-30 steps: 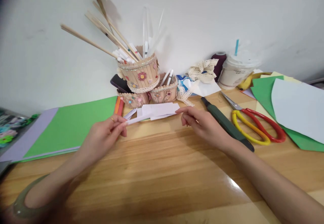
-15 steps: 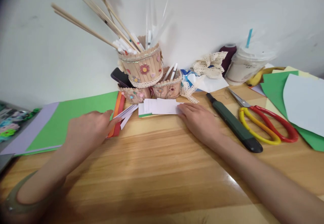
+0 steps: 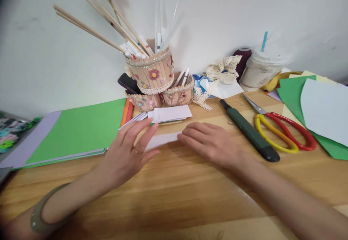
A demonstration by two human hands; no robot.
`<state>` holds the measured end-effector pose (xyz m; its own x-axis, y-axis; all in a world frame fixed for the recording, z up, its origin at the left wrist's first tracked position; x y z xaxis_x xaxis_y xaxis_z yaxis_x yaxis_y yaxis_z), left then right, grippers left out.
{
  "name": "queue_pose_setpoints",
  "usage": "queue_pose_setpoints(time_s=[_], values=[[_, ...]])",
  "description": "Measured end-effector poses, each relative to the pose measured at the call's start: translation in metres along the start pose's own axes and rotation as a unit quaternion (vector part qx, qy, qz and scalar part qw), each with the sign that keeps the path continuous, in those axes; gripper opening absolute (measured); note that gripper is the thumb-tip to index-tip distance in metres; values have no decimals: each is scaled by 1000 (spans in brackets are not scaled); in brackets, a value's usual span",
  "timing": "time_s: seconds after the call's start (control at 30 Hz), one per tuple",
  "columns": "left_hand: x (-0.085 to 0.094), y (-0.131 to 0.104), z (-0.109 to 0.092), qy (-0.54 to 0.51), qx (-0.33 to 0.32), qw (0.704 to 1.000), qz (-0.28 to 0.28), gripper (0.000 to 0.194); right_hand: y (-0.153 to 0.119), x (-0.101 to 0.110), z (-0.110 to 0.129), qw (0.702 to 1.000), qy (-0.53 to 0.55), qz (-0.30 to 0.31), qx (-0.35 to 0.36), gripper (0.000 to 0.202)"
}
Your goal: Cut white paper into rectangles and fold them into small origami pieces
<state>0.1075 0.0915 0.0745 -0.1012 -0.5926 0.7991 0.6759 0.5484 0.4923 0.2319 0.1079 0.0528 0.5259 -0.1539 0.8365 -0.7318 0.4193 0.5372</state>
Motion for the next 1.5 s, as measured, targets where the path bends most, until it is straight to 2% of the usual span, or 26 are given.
queue_pose_setpoints(time_s=[0.07,0.13,0.2,0.3,0.43,0.63,0.7,0.8,0.87,0.93,1.0,1.1,1.17,1.2,1.27,1.33,1.37,1.43,1.5], values=[[-14,-2,-5,-9,3,998,62,46,1,-9,12,998,-5,51,41,31],[-29,-7,-9,-27,7,991,130,44,2,-15,12,997,-26,71,30,34],[-40,-12,-12,-51,9,985,167,40,4,-20,6,997,-25,74,0,31],[-49,-17,-10,-61,18,983,174,37,5,-19,-6,997,47,32,-57,20],[-55,-19,-3,-32,42,984,169,42,5,-10,-18,977,177,-34,-112,11],[-59,-17,7,-1,74,979,191,46,4,14,-15,964,193,-124,-134,10],[-58,-16,5,-5,53,982,180,38,-4,22,-24,949,177,-178,-193,9],[-56,-17,-6,6,-24,989,146,23,-24,34,-40,906,154,-274,-285,5],[-51,-19,-14,35,-79,990,109,19,-36,37,-48,878,155,-322,-317,4],[-41,-21,-16,56,-106,991,57,21,-42,37,-53,862,163,-348,-330,6],[-24,-18,-11,58,-92,994,-16,18,-43,37,-55,857,162,-360,-332,9],[0,-9,1,81,-33,990,-110,13,-42,40,-56,854,150,-375,-327,11],[1,2,4,115,-20,987,-109,18,-40,45,-55,855,137,-387,-316,12],[-5,10,4,129,-22,988,-85,18,-39,47,-54,857,130,-392,-307,12],[-24,24,4,135,-33,990,-28,21,-35,52,-50,867,127,-391,-282,14],[-49,33,14,125,4,991,56,20,-27,55,-44,886,143,-362,-250,15],[-53,35,21,102,35,992,57,20,-21,53,-41,902,163,-329,-228,17],[-46,32,29,25,78,997,0,24,-7,43,-30,933,213,-233,-175,20],[-25,18,41,-72,140,983,-92,22,3,26,-16,951,258,-125,-118,23]])
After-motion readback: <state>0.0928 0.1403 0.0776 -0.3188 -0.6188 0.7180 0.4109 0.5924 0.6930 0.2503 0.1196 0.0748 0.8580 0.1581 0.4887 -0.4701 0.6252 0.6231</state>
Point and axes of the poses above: each hand's wrist, its own y-axis towards the middle knuckle, its own x-axis out of the back of the hand, z = x × y, the point moved 9 cm from there along y, towards the middle knuckle, and after that the axes turned 10 degrees about y, right-handed, at the moved point
